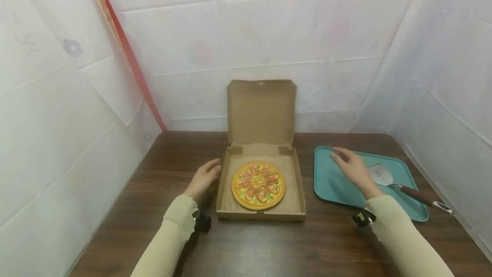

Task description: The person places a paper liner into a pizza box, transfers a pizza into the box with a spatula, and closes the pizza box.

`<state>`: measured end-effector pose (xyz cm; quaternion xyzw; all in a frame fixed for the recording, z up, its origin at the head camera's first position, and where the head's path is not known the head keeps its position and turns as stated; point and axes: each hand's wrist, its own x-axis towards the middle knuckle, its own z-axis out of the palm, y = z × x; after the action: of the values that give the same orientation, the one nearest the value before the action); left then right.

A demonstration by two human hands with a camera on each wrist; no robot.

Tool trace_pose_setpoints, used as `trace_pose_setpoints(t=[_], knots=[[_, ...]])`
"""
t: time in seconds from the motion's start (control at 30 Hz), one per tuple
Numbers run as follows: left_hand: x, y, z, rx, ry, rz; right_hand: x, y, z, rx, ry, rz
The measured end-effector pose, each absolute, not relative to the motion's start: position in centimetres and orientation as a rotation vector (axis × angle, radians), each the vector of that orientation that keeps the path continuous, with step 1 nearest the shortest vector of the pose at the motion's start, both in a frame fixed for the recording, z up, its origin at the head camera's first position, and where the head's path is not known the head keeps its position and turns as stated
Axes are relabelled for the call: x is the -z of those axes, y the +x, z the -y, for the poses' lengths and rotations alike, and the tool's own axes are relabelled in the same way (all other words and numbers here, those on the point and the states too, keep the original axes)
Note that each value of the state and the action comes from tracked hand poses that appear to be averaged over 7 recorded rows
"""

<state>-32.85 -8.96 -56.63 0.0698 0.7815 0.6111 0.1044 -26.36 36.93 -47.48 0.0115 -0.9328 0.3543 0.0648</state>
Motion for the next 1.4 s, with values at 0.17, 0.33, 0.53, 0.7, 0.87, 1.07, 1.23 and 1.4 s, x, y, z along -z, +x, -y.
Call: trace_pose_setpoints(t=[0.17,0.33,0.53,0.7,0.87,1.07,1.23,1.4], knots=[[54.9,-35.0,9.5,-1.718,0.262,-2.446,47.7,-29.7,-34.6,-1.234,0.135,2.829],[53.1,-37.1,9.6,-1.671,0.325,-2.521,47.2,-32.4,-32.2,-1.269,0.166,2.815],[50.6,-38.5,9.1,-1.643,0.355,-2.541,46.4,-35.0,-29.8,-1.382,0.11,2.774],[49.1,-39.6,8.0,-1.659,0.315,-2.492,46.1,-36.4,-28.4,-1.418,0.05,2.79],[48.8,-40.9,6.5,-1.811,0.271,-2.235,46.7,-37.2,-27.6,-1.632,-0.026,2.754],[49.4,-41.6,5.0,-1.926,0.269,-2.067,47.3,-38.0,-26.5,-1.882,-0.052,2.614],[50.0,-41.5,4.6,-1.946,0.272,-2.073,47.3,-38.1,-26.1,-1.9,-0.076,2.602],[50.0,-41.2,4.4,-1.996,0.301,-2.052,47.2,-38.3,-26.3,-1.963,-0.101,2.578]])
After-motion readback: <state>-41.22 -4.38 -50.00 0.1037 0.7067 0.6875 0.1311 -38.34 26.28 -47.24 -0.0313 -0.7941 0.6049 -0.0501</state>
